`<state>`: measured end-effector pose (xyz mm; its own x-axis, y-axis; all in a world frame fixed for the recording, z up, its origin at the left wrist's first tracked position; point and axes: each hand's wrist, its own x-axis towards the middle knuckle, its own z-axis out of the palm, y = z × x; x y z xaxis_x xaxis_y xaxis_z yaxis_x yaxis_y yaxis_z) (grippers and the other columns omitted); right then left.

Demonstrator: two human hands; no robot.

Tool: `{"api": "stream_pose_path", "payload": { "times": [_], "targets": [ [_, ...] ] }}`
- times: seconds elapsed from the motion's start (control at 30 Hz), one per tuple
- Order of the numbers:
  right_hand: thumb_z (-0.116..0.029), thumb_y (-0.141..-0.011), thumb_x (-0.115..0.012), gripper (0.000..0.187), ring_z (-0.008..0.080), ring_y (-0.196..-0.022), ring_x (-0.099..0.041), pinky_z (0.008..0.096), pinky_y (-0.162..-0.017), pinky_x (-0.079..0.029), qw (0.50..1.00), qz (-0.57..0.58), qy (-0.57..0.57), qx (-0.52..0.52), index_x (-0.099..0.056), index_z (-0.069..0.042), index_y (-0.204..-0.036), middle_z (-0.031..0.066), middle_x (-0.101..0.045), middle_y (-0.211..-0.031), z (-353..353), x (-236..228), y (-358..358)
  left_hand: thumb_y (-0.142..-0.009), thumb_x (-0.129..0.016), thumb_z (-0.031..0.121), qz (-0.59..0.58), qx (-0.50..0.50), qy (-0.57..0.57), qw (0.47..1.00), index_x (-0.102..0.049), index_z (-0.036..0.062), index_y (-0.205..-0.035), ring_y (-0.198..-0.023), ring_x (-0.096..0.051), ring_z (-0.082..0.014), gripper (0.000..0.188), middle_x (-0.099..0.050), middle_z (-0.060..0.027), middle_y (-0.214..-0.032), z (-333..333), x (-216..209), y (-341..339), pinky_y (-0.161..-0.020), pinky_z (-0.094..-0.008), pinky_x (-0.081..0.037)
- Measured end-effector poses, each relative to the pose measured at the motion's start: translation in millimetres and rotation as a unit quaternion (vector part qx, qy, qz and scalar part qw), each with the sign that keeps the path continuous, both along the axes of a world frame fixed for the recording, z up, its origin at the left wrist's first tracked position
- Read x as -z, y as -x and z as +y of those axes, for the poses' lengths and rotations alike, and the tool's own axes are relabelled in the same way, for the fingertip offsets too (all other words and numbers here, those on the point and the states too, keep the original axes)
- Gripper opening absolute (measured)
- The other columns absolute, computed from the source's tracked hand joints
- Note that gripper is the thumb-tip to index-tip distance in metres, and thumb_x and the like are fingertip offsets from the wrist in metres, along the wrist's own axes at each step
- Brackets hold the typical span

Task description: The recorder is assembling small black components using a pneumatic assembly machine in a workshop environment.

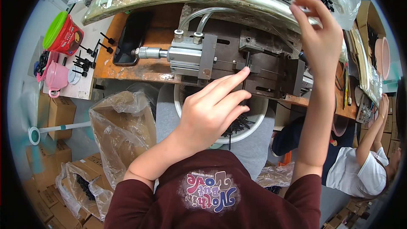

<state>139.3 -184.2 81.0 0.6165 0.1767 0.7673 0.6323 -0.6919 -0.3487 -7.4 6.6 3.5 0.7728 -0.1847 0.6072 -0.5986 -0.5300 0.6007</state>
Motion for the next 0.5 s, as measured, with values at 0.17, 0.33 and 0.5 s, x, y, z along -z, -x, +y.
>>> {"api": "stream_pose_path", "payload": {
  "times": [0.17,0.33,0.5],
  "targets": [
    [-0.018,-0.091,-0.067,0.033,0.0193,-0.098,-0.068,0.0351,-0.085,-0.053,0.978,0.044,0.201,0.036,-0.069,-0.02,-0.124,0.0113,-0.071,-0.113,-32,-3,-83,-0.071,-0.08,0.008,-0.035,-0.031,-0.069,0.996,-0.068,0.0018,-0.093,-0.107,-0.068,-0.029,0.026,-0.066,-0.0157,-0.127,-22,19,-13,-0.084,-0.0357,-0.057],
    [-0.019,-0.091,-0.068,0.033,0.021,-0.09,-0.069,0.034,-0.082,-0.054,0.964,0.174,0.189,0.07,-0.07,-0.022,-0.124,0.0126,-0.073,-0.101,-17,-10,-78,-0.073,-0.076,0.009,-0.054,-0.04,-0.142,0.988,-0.068,0.0002,-0.092,-0.092,-0.071,-0.024,0.023,-0.066,-0.0165,-0.127,-31,22,-10,-0.073,-0.0321,-0.055],
    [-0.018,-0.09,-0.071,0.031,0.0113,-0.072,-0.064,0.0283,-0.07,-0.051,0.971,-0.03,0.235,0.04,-0.073,-0.023,-0.12,0.005,-0.072,-0.088,-20,-12,-57,-0.074,-0.072,0.007,-0.078,-0.078,-0.208,0.972,-0.068,-0.0031,-0.088,-0.067,-0.066,-0.0171,0.018,-0.069,-0.0207,-0.119,-37,21,-7,-0.063,-0.0288,-0.053]
  ]
}}
